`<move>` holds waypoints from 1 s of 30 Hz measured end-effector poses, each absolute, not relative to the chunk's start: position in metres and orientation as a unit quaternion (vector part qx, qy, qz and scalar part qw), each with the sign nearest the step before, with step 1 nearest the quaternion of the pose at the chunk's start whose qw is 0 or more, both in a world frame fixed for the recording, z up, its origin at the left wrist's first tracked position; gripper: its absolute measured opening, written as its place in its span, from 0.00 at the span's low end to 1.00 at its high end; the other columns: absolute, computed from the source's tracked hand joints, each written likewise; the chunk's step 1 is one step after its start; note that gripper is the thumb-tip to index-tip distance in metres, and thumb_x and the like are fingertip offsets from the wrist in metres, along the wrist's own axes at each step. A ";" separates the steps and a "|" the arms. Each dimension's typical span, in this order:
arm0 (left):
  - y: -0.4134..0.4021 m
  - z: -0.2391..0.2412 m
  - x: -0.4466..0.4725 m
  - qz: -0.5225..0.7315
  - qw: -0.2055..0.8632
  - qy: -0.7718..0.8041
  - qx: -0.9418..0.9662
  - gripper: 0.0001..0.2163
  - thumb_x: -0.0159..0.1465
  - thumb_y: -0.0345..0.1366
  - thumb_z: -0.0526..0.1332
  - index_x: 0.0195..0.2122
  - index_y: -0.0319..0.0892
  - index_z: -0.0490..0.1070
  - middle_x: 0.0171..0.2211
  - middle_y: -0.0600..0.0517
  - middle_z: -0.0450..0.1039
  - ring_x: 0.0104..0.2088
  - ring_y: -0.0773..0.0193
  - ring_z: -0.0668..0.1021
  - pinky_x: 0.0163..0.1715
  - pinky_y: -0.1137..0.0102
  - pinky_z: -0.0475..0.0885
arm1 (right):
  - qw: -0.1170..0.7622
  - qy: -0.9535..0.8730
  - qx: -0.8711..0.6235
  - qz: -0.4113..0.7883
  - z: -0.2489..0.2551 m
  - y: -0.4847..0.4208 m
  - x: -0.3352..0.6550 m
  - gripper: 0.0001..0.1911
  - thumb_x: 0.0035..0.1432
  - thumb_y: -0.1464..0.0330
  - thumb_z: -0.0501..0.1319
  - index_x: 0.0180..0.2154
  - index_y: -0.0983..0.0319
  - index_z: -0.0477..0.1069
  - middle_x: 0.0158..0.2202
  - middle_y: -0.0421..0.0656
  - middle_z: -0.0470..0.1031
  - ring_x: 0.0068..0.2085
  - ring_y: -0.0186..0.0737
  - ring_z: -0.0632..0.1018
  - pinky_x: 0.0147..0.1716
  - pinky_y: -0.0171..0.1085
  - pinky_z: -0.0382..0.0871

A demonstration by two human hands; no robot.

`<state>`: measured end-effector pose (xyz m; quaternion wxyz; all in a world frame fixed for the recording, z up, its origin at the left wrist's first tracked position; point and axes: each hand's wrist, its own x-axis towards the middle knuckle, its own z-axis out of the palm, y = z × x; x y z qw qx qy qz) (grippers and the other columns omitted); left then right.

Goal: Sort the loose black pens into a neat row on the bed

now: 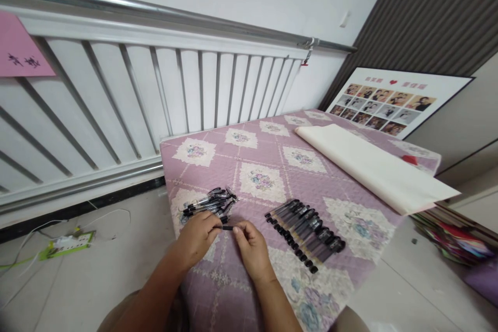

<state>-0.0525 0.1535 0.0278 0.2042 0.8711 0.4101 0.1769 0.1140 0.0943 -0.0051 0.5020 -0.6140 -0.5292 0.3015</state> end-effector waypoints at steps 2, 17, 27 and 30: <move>0.153 0.029 -0.053 0.179 0.210 0.408 0.870 0.04 0.63 0.34 0.57 0.36 0.46 0.71 0.36 0.53 0.71 0.41 0.62 0.72 0.42 0.69 0.64 | 0.494 -0.530 -0.626 0.289 -0.004 0.094 0.114 0.15 0.57 0.57 0.57 0.26 0.61 0.68 0.23 0.38 0.69 0.27 0.36 0.69 0.29 0.33 0.65; 0.155 0.029 -0.054 0.179 0.233 0.409 0.864 0.04 0.62 0.32 0.57 0.35 0.45 0.71 0.36 0.53 0.71 0.40 0.62 0.72 0.41 0.69 0.64 | 0.507 -0.541 -0.608 0.283 -0.001 0.094 0.112 0.13 0.55 0.58 0.58 0.36 0.61 0.70 0.32 0.42 0.74 0.34 0.40 0.74 0.36 0.35 0.68; 0.154 0.030 -0.056 0.184 0.235 0.407 0.863 0.04 0.62 0.32 0.57 0.36 0.45 0.71 0.36 0.52 0.71 0.40 0.62 0.72 0.41 0.69 0.64 | 0.511 -0.540 -0.612 0.270 -0.006 0.095 0.112 0.14 0.55 0.57 0.59 0.36 0.61 0.70 0.30 0.41 0.73 0.33 0.39 0.73 0.34 0.35 0.68; 0.155 0.030 -0.056 0.183 0.239 0.404 0.864 0.04 0.62 0.32 0.57 0.35 0.45 0.71 0.36 0.53 0.71 0.40 0.62 0.72 0.41 0.69 0.64 | 0.486 -0.553 -0.623 0.264 -0.006 0.095 0.113 0.14 0.56 0.58 0.57 0.27 0.61 0.69 0.25 0.40 0.71 0.29 0.38 0.72 0.30 0.34 0.67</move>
